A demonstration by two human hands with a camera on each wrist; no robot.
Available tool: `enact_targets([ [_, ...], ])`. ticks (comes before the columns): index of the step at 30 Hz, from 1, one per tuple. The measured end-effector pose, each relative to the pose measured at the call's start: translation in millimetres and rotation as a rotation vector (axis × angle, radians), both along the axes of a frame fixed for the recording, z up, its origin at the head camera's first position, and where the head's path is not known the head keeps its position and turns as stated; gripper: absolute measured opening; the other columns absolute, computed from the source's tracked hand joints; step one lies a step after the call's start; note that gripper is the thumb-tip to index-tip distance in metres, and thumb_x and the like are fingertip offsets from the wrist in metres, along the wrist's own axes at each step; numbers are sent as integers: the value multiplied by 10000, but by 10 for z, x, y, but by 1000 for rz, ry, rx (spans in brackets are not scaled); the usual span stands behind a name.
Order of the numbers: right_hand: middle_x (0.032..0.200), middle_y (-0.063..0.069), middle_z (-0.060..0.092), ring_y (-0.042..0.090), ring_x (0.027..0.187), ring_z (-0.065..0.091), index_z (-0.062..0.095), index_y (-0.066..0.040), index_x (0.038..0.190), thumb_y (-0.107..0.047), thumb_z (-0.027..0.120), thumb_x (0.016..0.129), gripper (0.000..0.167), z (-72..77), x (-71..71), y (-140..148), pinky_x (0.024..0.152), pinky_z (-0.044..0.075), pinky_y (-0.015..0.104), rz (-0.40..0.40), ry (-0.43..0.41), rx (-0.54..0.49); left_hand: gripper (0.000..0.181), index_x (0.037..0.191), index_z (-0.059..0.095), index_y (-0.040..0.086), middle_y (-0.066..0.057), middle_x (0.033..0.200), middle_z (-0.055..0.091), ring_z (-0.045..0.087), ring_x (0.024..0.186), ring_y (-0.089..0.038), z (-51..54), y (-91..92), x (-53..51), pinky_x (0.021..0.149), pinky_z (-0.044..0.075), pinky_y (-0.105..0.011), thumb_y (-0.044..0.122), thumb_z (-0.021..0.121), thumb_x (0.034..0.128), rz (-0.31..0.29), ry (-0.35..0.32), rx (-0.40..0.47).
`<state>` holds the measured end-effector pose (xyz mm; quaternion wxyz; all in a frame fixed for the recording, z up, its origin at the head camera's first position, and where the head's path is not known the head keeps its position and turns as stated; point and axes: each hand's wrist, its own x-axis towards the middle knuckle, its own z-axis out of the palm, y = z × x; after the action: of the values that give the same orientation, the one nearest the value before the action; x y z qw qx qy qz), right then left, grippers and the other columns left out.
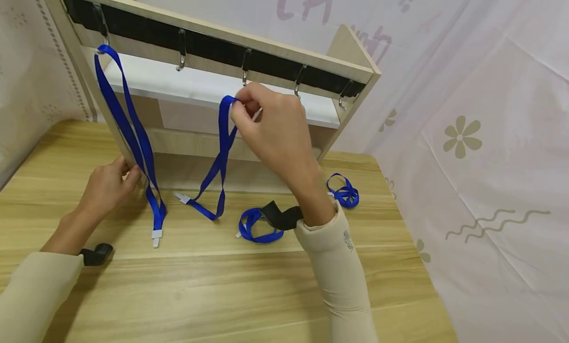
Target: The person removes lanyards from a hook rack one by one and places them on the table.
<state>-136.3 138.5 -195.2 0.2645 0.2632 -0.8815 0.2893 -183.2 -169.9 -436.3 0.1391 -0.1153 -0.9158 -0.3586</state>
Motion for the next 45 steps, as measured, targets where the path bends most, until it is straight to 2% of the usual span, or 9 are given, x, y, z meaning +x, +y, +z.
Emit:
enact_targets([
  [4, 696, 2, 666, 88, 568, 501, 734, -36, 894, -38, 612, 895, 122, -1, 122, 199, 531, 392, 214, 110, -95, 82, 227, 1147, 543, -55, -376, 1160, 611, 471, 548, -265, 16, 2, 2, 504, 324, -344, 103, 450, 1012, 1, -5, 1],
  [8, 685, -44, 620, 63, 575, 486, 725, -62, 911, -41, 619, 902, 109, -40, 226, 296, 525, 393, 222, 319, -264, 224, 238, 1164, 531, -54, -380, 1156, 611, 452, 529, -251, 28, 6, 5, 483, 305, -336, 114, 440, 1022, 2, -25, 0],
  [14, 692, -74, 581, 46, 584, 478, 710, -87, 959, -58, 608, 926, 112, -249, 170, 149, 537, 403, 235, 542, -464, 284, 196, 1095, 537, -45, -375, 1115, 633, 485, 558, -273, 34, 4, 2, 504, 332, -350, 109, 449, 1013, 9, -15, -1],
  [21, 739, 10, 655, 141, 581, 587, 675, -51, 1054, -10, 537, 928, 192, -675, -134, -238, 544, 481, 265, 559, -678, 147, 209, 1109, 541, -59, -370, 1130, 629, 586, 643, -372, 15, -14, -3, 616, 457, -521, 100, 456, 1003, 17, -10, 1],
  [29, 819, 95, 690, 255, 685, 671, 701, -42, 1152, -26, 474, 1014, 266, -1030, -444, -529, 517, 497, 285, 339, -931, -230, 265, 1180, 525, -74, -374, 1177, 603, 589, 978, -592, 47, 4, 4, 785, 466, -650, 113, 436, 1016, 15, -37, 4],
  [32, 952, 117, 718, 255, 782, 706, 679, 5, 1162, 12, 481, 1000, 256, -1067, -486, -523, 615, 564, 307, 286, -912, -351, 286, 1206, 523, -76, -374, 1189, 599, 576, 1008, -594, 51, 20, 3, 814, 456, -658, 124, 435, 1021, 12, -43, 5],
  [35, 1122, 146, 711, 231, 915, 719, 645, 27, 1227, 10, 522, 992, 266, -1093, -509, -468, 749, 576, 288, 294, -815, -297, 255, 1160, 536, -73, -376, 1184, 601, 578, 997, -598, 45, 23, 3, 795, 457, -652, 117, 446, 1018, 10, -27, 10],
  [41, 1197, 101, 716, 185, 1098, 681, 682, -21, 1229, -108, 571, 1003, 266, -1208, -522, -309, 889, 521, 208, 277, -438, 222, 216, 1091, 544, -70, -380, 1149, 618, 642, 803, -504, 39, 9, 7, 697, 462, -586, 107, 447, 1015, 5, -8, 13],
  [45, 864, 28, 731, 128, 780, 677, 726, -87, 999, -105, 531, 1019, 197, -1351, -482, -227, 722, 540, 252, 229, -225, 577, 227, 1104, 538, -70, -377, 1152, 619, 633, 891, -554, 26, 10, 8, 729, 472, -610, 117, 444, 1017, 5, -24, 14],
])
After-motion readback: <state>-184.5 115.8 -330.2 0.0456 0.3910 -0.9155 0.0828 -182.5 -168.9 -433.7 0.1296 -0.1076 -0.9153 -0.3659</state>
